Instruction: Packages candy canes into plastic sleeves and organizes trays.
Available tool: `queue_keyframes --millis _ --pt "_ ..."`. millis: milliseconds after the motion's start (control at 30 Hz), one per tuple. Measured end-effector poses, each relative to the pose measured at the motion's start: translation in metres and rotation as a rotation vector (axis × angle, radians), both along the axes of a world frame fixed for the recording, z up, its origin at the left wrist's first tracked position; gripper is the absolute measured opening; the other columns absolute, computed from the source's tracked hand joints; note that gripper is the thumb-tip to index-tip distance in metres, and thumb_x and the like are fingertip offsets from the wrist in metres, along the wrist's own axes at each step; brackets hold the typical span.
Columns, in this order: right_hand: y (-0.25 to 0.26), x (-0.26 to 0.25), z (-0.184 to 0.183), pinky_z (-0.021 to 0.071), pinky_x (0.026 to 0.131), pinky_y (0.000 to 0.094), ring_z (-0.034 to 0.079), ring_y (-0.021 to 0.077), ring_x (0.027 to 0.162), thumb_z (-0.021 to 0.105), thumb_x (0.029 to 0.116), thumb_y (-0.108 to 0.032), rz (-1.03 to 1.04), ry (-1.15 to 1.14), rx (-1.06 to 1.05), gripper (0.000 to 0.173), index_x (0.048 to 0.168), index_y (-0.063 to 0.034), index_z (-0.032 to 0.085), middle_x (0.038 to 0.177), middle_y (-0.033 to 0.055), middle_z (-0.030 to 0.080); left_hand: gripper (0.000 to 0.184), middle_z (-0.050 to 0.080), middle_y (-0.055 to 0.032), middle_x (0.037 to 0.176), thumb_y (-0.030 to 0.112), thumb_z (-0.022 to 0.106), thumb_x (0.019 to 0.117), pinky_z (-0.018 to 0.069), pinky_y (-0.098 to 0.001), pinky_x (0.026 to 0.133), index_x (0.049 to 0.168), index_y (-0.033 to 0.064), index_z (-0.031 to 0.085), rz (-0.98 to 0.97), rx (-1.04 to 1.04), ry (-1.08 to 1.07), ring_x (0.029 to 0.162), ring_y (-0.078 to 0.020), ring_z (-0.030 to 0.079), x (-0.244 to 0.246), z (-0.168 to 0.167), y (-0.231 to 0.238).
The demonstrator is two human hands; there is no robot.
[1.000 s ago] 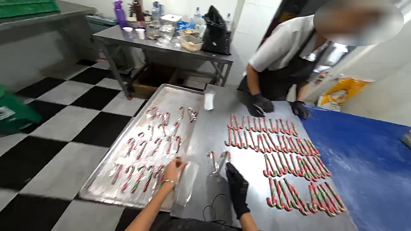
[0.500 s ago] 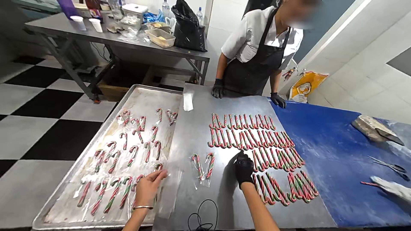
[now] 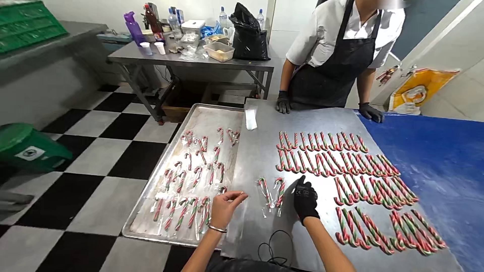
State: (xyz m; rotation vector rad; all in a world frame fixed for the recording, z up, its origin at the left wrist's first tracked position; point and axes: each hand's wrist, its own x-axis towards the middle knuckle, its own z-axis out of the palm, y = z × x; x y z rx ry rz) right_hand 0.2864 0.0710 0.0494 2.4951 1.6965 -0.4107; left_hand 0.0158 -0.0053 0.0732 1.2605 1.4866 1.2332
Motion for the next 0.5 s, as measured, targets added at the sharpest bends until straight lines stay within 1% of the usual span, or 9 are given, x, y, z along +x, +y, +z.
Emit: queue_keyframes --millis 33,100,167,233,333,367,433,500 --pt "-0.003 0.001 0.0 0.0476 0.102 0.0546 0.058 0.0448 0.124 0.044 0.1051 -0.009 0.003 0.016 0.003 0.058 0.16 -0.0024 0.027 0.136 0.0298 0.055 0.017 0.079 -0.0025 0.09 0.018 0.079 0.0884 0.0618 -0.0248 0.085 0.098 0.0041 0.08 -0.013 0.059 0.028 0.085 -0.0069 0.075 0.001 0.001 -0.001" --pt "-0.013 -0.001 0.002 0.0465 0.103 0.0544 0.057 0.0448 0.125 0.045 0.1052 -0.01 0.036 0.039 -0.007 0.057 0.159 -0.0025 0.029 0.134 0.0291 0.057 0.022 0.079 -0.006 0.102 0.018 0.073 0.0951 0.0598 -0.027 0.094 0.109 0.0024 0.079 -0.069 0.14 0.083 0.096 -0.0092 0.076 0.001 -0.002 -0.002" --pt "-0.025 -0.008 0.002 0.0455 0.104 0.0562 0.057 0.0458 0.125 0.044 0.1053 -0.011 0.111 0.055 -0.008 0.054 0.158 -0.0019 0.032 0.134 0.0295 0.058 0.025 0.078 -0.0069 0.109 0.019 0.065 0.1008 0.0582 -0.028 0.098 0.115 0.0025 0.077 -0.109 0.151 0.116 0.102 -0.0102 0.074 0.003 -0.006 -0.003" --pt "-0.038 -0.017 0.002 0.0468 0.102 0.0571 0.058 0.0466 0.123 0.042 0.1051 -0.011 0.229 0.06 0.001 0.051 0.155 -0.0013 0.038 0.133 0.0297 0.059 0.025 0.078 -0.0063 0.11 0.02 0.065 0.101 0.0579 -0.027 0.097 0.116 0.003 0.077 -0.114 0.111 0.093 0.102 -0.0091 0.074 0.007 -0.005 -0.003" --pt "-0.051 -0.017 0.0 0.048 0.1 0.056 0.059 0.0449 0.121 0.046 0.1035 -0.011 0.332 0.08 0.015 0.054 0.156 -0.0038 0.038 0.132 0.0281 0.059 0.019 0.079 -0.004 0.095 0.019 0.074 0.094 0.0616 -0.0254 0.087 0.104 0.0033 0.079 -0.085 0.017 0.008 0.088 -0.0074 0.075 0.011 0.001 -0.008" --pt "-0.052 -0.012 -0.001 0.0489 0.099 0.0571 0.06 0.0451 0.121 0.048 0.1027 -0.013 0.33 0.087 0.037 0.056 0.157 -0.0048 0.037 0.133 0.0281 0.06 0.019 0.079 -0.0036 0.095 0.019 0.075 0.0932 0.0618 -0.0248 0.087 0.103 0.0035 0.079 -0.088 0.016 0.01 0.087 -0.007 0.075 0.012 0.002 -0.009" --pt "-0.053 -0.005 0.004 0.0471 0.1 0.0589 0.059 0.0466 0.121 0.047 0.104 -0.016 0.292 0.072 -0.014 0.058 0.159 -0.0049 0.033 0.134 0.0294 0.059 0.023 0.079 -0.0044 0.102 0.022 0.071 0.0971 0.0604 -0.0253 0.091 0.11 0.0037 0.078 -0.11 0.032 0.051 0.093 -0.0073 0.075 0.013 0.001 -0.011" --pt "-0.055 -0.009 0.007 0.0474 0.1 0.0568 0.06 0.0455 0.12 0.043 0.1055 -0.012 0.282 -0.008 -0.075 0.053 0.157 -0.0031 0.035 0.132 0.0289 0.06 0.027 0.078 -0.0061 0.108 0.023 0.065 0.1017 0.059 -0.0268 0.095 0.117 0.0032 0.076 -0.122 0.044 0.078 0.099 -0.0091 0.075 0.014 -0.002 -0.011"
